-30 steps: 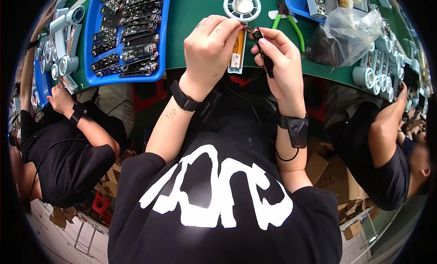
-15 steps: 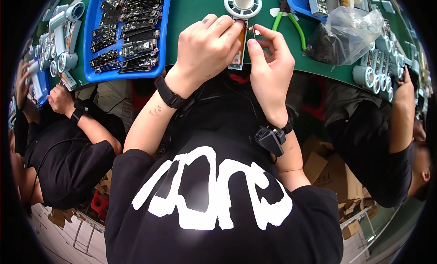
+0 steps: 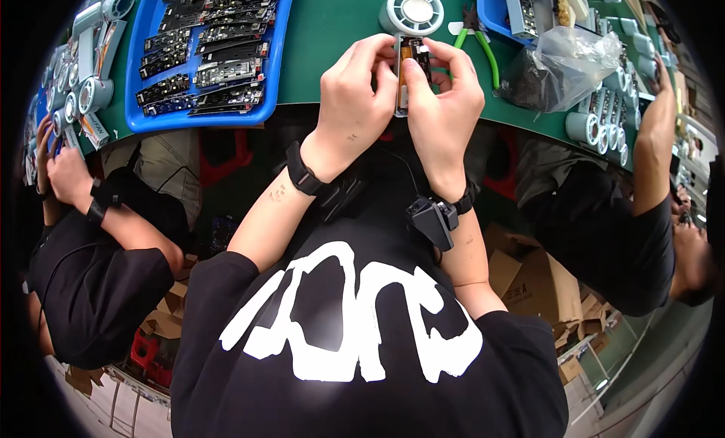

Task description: Manually assembling small electronic components and circuit boards at a factory workstation.

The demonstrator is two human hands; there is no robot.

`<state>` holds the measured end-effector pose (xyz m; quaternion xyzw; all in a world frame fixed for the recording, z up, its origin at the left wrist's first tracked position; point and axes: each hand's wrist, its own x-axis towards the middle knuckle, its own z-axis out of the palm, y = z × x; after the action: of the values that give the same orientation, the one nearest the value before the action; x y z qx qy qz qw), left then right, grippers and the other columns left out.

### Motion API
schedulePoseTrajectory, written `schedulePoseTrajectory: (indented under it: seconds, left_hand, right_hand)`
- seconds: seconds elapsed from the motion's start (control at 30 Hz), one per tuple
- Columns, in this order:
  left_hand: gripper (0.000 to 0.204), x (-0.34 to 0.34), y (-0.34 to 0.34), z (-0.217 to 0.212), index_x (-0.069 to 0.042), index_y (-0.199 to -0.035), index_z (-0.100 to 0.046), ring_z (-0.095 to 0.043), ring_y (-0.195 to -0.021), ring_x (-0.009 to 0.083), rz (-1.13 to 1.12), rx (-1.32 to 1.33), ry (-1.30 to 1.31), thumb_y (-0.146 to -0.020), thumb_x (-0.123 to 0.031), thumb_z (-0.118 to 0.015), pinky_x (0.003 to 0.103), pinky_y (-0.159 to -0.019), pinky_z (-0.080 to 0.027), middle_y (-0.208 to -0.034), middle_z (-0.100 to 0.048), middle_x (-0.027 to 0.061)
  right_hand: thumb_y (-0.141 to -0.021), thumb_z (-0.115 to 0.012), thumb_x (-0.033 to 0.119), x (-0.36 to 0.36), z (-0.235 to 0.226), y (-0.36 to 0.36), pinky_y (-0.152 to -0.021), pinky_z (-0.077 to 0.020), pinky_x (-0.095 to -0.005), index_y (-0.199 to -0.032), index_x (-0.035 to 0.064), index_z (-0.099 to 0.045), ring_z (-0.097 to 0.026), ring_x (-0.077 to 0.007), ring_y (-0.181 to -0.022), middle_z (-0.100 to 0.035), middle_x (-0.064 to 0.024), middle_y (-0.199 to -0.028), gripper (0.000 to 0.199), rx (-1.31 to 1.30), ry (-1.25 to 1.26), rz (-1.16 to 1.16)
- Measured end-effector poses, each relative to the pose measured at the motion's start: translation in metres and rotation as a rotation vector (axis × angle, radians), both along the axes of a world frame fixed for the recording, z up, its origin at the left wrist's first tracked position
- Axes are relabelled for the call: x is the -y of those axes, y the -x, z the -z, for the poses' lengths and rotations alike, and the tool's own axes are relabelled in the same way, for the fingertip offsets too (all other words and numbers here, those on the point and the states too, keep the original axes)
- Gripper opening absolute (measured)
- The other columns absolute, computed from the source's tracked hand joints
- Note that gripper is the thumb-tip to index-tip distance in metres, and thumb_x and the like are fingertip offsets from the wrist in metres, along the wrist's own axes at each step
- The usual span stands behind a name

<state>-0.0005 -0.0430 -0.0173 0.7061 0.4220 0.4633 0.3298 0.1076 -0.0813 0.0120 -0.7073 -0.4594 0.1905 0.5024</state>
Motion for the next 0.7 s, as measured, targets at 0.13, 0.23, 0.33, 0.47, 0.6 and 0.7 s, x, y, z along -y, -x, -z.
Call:
schedulePoseTrajectory:
  seconds: [0.13,0.23,0.33,0.47,0.6,0.7]
  left_hand:
    - [0.026,0.004,0.001,-0.001,0.006,-0.111,-0.067,-0.075,-0.083,0.0267,0.023,0.223,0.234,-0.088,0.009,-0.054,0.034,-0.074,-0.060,-0.096,-0.073,0.0177]
    - [0.027,0.001,0.003,0.002,0.006,-0.110,-0.067,-0.075,-0.081,0.0277,0.060,0.265,0.295,-0.087,0.010,-0.053,0.035,-0.073,-0.060,-0.097,-0.073,0.0190]
    - [0.028,-0.001,0.006,0.003,0.006,-0.111,-0.067,-0.075,-0.082,0.0272,0.086,0.277,0.304,-0.087,0.009,-0.053,0.035,-0.074,-0.060,-0.098,-0.073,0.0191]
    - [0.026,-0.004,0.007,-0.002,0.006,-0.109,-0.067,-0.075,-0.082,0.0279,0.134,0.312,0.293,-0.087,0.008,-0.054,0.035,-0.074,-0.059,-0.097,-0.073,0.0188]
    - [0.024,0.000,0.010,0.006,0.005,-0.108,-0.066,-0.072,-0.083,0.0317,0.134,0.269,0.160,-0.087,0.007,-0.055,0.037,-0.073,-0.058,-0.097,-0.072,0.0191]
    - [0.026,0.008,0.011,0.003,0.004,-0.109,-0.066,-0.069,-0.084,0.0324,0.048,0.314,0.168,-0.085,0.007,-0.056,0.039,-0.075,-0.056,-0.093,-0.068,0.0172]
  right_hand:
    - [-0.082,-0.075,0.002,-0.004,0.006,0.004,-0.078,-0.0533,-0.0395,-0.105,-0.0025,-0.069,-0.064,-0.0303,-0.093,-0.067,-0.0157,-0.101,0.024,0.219,-0.036,0.010]
    - [-0.082,-0.075,0.003,-0.008,0.008,0.008,-0.081,-0.0521,-0.0423,-0.106,-0.0017,-0.069,-0.062,-0.0333,-0.095,-0.067,-0.0163,-0.102,0.025,0.305,-0.026,0.026]
    - [-0.083,-0.075,0.003,-0.011,0.007,0.010,-0.082,-0.0510,-0.0441,-0.108,-0.0006,-0.069,-0.061,-0.0353,-0.097,-0.066,-0.0167,-0.105,0.026,0.370,-0.007,0.037]
    - [-0.090,-0.070,0.010,-0.008,0.016,0.000,-0.079,-0.0514,-0.0384,-0.115,-0.0020,-0.067,-0.062,-0.0320,-0.092,-0.066,-0.0160,-0.104,0.028,0.491,0.005,0.038]
    - [-0.092,-0.067,0.014,-0.004,0.015,0.019,-0.083,-0.0496,-0.0449,-0.126,-0.0059,-0.056,-0.058,-0.0356,-0.095,-0.061,-0.0175,-0.111,0.041,0.881,0.150,0.068]
    - [-0.091,-0.068,0.012,-0.002,0.006,0.021,-0.084,-0.0490,-0.0452,-0.131,-0.0077,-0.048,-0.057,-0.0366,-0.096,-0.058,-0.0201,-0.113,0.049,0.868,0.344,-0.031]
